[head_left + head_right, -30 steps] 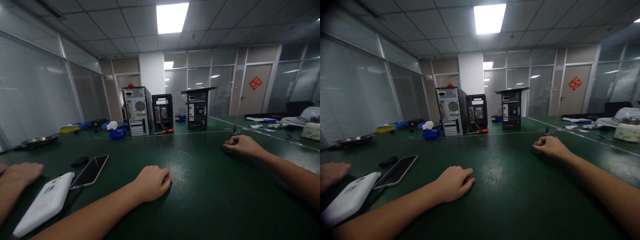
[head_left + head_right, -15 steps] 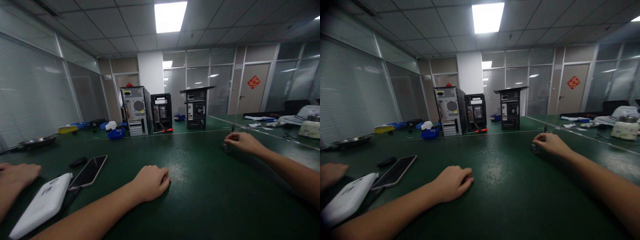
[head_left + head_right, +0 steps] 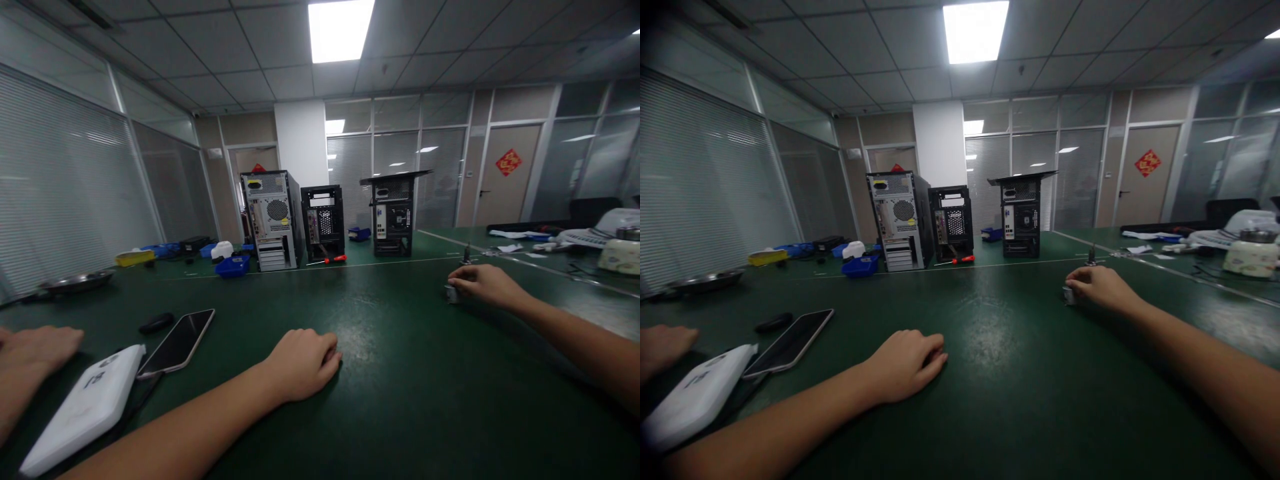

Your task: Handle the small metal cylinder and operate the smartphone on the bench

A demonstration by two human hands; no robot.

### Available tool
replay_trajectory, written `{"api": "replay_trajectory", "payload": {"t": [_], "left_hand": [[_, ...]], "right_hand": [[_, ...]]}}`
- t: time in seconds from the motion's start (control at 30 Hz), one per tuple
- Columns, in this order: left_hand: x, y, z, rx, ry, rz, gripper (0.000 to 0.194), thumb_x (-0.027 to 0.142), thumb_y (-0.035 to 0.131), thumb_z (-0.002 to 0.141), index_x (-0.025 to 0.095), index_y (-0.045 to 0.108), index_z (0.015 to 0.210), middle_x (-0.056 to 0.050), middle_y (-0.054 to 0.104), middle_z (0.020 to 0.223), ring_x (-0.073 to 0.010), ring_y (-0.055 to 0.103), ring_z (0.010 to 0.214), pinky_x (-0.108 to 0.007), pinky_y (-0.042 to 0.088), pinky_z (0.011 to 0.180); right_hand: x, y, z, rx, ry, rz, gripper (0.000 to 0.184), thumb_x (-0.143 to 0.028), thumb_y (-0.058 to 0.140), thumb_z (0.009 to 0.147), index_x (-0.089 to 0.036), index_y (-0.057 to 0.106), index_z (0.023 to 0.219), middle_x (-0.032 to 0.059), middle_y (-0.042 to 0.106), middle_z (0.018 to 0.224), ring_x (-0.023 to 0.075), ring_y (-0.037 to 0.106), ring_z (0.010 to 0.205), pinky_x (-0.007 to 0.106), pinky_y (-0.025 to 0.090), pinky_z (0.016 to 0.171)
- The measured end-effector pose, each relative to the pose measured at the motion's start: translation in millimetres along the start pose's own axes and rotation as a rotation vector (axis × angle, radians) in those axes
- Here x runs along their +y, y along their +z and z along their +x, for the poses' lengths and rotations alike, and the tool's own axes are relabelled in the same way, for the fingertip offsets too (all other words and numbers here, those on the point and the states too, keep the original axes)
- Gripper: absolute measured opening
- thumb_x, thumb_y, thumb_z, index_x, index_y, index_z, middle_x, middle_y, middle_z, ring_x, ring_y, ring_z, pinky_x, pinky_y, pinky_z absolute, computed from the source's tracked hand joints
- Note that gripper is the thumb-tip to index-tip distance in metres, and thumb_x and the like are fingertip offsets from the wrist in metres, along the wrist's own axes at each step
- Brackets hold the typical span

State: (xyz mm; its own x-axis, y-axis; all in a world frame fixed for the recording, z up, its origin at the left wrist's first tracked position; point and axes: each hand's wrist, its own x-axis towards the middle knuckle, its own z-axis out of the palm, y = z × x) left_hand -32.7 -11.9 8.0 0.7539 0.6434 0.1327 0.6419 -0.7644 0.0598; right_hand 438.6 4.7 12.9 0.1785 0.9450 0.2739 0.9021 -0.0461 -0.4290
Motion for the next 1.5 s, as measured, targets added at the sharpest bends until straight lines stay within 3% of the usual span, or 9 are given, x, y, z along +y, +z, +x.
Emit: {"api": "replay_trajectory", "payload": {"t": [0.2, 0.33, 0.63, 0.97, 1.5], "left_hand": [[2.1, -1.4, -0.5, -0.005, -0.012, 0.019, 0.031, 0.045, 0.04, 0.096, 0.023, 0.059, 0.084, -0.002, 0.063, 0.071, -0.0187, 0.058, 0.062, -0.029, 0.037, 0.057], [2.1, -1.4, -0.3, -0.009, -0.013, 0.04, 0.03, 0.045, 0.041, 0.096, 0.024, 0.058, 0.084, -0.002, 0.064, 0.072, -0.02, 0.06, 0.064, -0.03, 0.037, 0.058], [-0.4, 1.0, 0.6, -0.008, -0.003, 0.023, 0.03, 0.045, 0.04, 0.096, 0.024, 0.058, 0.083, -0.001, 0.063, 0.072, -0.0192, 0.059, 0.063, -0.03, 0.037, 0.058], [1.4, -0.6, -0.5, -0.02, -0.002, 0.03, 0.032, 0.045, 0.039, 0.098, 0.023, 0.058, 0.084, -0.001, 0.063, 0.072, -0.0187, 0.058, 0.063, -0.03, 0.036, 0.058], [0.8, -0.6, -0.8, -0.014, -0.001, 0.018, 0.031, 0.044, 0.04, 0.097, 0.023, 0.059, 0.084, -0.001, 0.064, 0.072, -0.0192, 0.059, 0.064, -0.03, 0.038, 0.058]], "right_hand": [[-3.9, 1.5, -1.1, -0.013, 0.015, 0.007, 0.048, -0.056, 0.055, 0.084, -0.016, 0.072, 0.105, 0.0105, 0.074, 0.091, 0.0247, 0.068, 0.083, 0.034, 0.049, 0.073], [-7.5, 2.5, -2.9, 0.001, 0.035, 0.024, 0.048, -0.056, 0.051, 0.088, -0.017, 0.07, 0.106, 0.0103, 0.074, 0.096, 0.0237, 0.069, 0.085, 0.033, 0.049, 0.073], [-9.0, 1.6, -3.4, 0.034, 0.011, -0.01, 0.049, -0.058, 0.05, 0.088, -0.017, 0.07, 0.107, 0.0097, 0.074, 0.091, 0.0253, 0.068, 0.086, 0.037, 0.048, 0.076], [-10.2, -1.0, -4.2, 0.029, -0.022, -0.025, 0.044, -0.056, 0.057, 0.084, -0.019, 0.071, 0.103, 0.0099, 0.072, 0.105, 0.0274, 0.065, 0.096, 0.038, 0.048, 0.081], [-5.7, -1.8, -1.0, -0.022, -0.039, -0.015, 0.045, -0.061, 0.058, 0.082, -0.019, 0.069, 0.096, 0.0083, 0.073, 0.098, 0.0247, 0.066, 0.089, 0.035, 0.048, 0.077]]}}
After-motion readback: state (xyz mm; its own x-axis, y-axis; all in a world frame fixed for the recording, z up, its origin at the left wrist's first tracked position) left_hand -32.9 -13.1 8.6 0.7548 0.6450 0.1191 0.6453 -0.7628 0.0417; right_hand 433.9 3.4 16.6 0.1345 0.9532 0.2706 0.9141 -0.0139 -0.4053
